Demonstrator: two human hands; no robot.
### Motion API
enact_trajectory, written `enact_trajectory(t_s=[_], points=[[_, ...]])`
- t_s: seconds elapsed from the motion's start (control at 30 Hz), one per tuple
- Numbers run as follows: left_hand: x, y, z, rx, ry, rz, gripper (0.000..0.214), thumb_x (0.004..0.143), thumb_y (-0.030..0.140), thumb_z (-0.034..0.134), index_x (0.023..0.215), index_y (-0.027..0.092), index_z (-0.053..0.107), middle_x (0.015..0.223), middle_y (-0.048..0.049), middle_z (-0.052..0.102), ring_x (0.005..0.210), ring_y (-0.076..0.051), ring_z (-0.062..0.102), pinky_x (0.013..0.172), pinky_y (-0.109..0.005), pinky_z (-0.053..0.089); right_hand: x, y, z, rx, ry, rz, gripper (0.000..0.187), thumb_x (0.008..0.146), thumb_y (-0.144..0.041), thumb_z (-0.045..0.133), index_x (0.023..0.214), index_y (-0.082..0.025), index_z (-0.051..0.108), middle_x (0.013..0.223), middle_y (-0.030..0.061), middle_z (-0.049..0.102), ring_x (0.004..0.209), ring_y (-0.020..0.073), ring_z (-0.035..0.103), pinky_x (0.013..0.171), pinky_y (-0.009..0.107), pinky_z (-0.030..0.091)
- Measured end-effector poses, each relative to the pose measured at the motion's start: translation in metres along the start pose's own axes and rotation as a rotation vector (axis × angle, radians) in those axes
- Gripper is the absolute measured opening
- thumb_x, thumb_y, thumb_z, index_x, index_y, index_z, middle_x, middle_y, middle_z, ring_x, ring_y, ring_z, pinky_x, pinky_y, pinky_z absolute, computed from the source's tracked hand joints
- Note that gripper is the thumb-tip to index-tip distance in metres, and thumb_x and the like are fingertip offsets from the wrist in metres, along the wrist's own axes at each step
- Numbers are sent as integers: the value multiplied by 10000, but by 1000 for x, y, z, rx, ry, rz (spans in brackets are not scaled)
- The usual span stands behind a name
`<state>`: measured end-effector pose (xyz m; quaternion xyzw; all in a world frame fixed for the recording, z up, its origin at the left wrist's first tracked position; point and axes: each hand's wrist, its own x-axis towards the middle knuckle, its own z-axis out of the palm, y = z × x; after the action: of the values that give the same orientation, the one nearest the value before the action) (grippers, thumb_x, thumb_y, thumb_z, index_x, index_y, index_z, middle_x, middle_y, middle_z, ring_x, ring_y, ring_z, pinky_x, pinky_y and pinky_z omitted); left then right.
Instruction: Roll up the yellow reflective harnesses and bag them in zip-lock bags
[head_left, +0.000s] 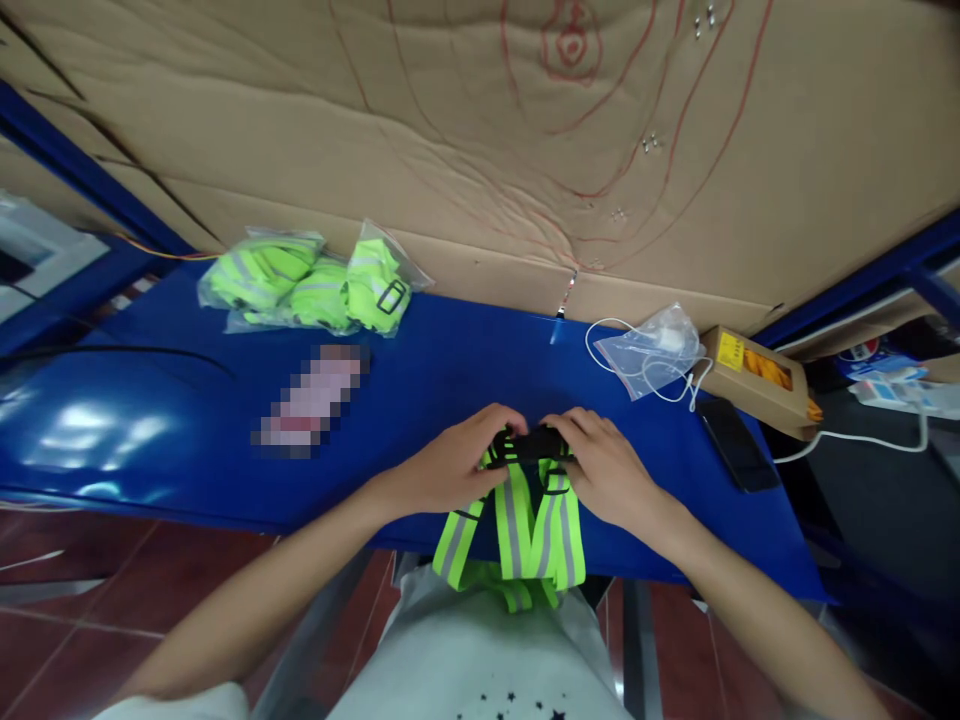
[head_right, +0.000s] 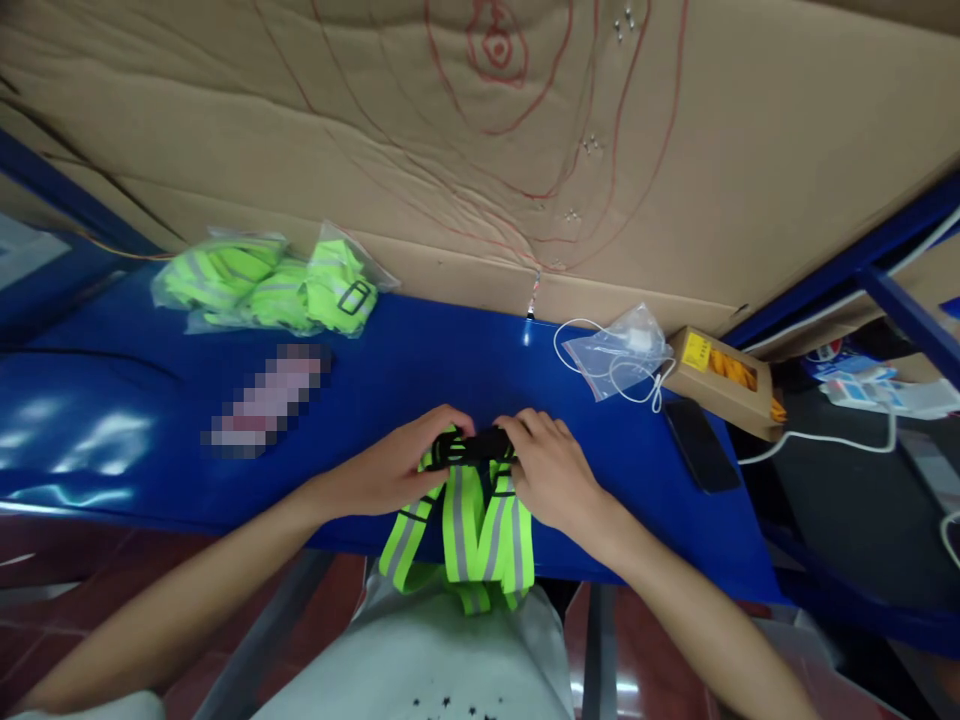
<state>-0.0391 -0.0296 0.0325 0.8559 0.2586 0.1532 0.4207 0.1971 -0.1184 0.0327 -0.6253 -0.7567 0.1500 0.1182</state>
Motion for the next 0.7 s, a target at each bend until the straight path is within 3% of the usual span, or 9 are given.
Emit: enact_trajectory(t_s=[0.07, 0.13, 0.27, 0.4, 0.47, 0.57, 0.7], points=[[-13, -2, -10, -40, 135, -49, 383, 830, 147, 538, 1206, 210, 580, 1206, -62, 665, 1109, -229, 639, 1012, -378, 492, -10, 10, -7, 199, 83, 82, 533, 826, -47, 513, 1325, -184, 637, 1260, 130, 658, 1184, 308, 602, 1039, 497, 451], [-28, -6, -24, -126, 331, -122, 301, 877, 228, 591, 1175, 198, 624, 1175, -66, 692, 1104, -237, 644, 1008, -377, 498, -24, 26, -18, 538, 175, 199, 417, 867, -148, 574, 1266, -222, 671, 1243, 96, 695, 1170, 281, 632, 1035, 462, 477], [-55, -11, -64, -563, 787, -311, 277, 883, 360, 710, 1071, 156, 714, 1088, -68, 729, 979, -217, 656, 887, -328, 551, -57, 62, -56, 1255, 330, 469, 297, 899, -390, 633, 1145, -254, 727, 1173, 80, 752, 984, 256, 715, 820, 399, 573], [-65, 1, -102, -1016, 1085, -405, 319, 959, 379, 623, 1195, 173, 680, 1101, -65, 757, 980, -246, 703, 859, -440, 620, -79, 91, -93, 1418, 622, 589, 329, 962, -502, 530, 1020, -268, 754, 1215, 140, 733, 976, 282, 732, 769, 472, 588], [-66, 12, -114, -1059, 1201, -334, 253, 998, 334, 564, 1144, 160, 674, 1083, -47, 768, 1029, -242, 708, 879, -466, 642, -84, 101, -107, 1374, 718, 598, 376, 963, -527, 491, 941, -256, 751, 1197, 189, 728, 1005, 334, 739, 764, 539, 578], [-69, 24, -125, -1032, 1310, -153, 207, 1033, 233, 472, 1015, 157, 664, 1139, -4, 772, 1174, -214, 697, 914, -397, 662, -92, 113, -123, 1375, 838, 531, 376, 964, -505, 462, 903, -265, 745, 1235, 195, 713, 1059, 378, 737, 761, 601, 562], [-81, 32, -135, -1031, 1273, 131, 397, 1129, 235, 273, 1094, 195, 666, 1336, 115, 717, 1362, -100, 598, 1019, -258, 606, -102, 126, -138, 1347, 969, 398, 605, 1017, -587, 270, 962, -249, 769, 1313, 208, 681, 1114, 386, 725, 719, 601, 551]])
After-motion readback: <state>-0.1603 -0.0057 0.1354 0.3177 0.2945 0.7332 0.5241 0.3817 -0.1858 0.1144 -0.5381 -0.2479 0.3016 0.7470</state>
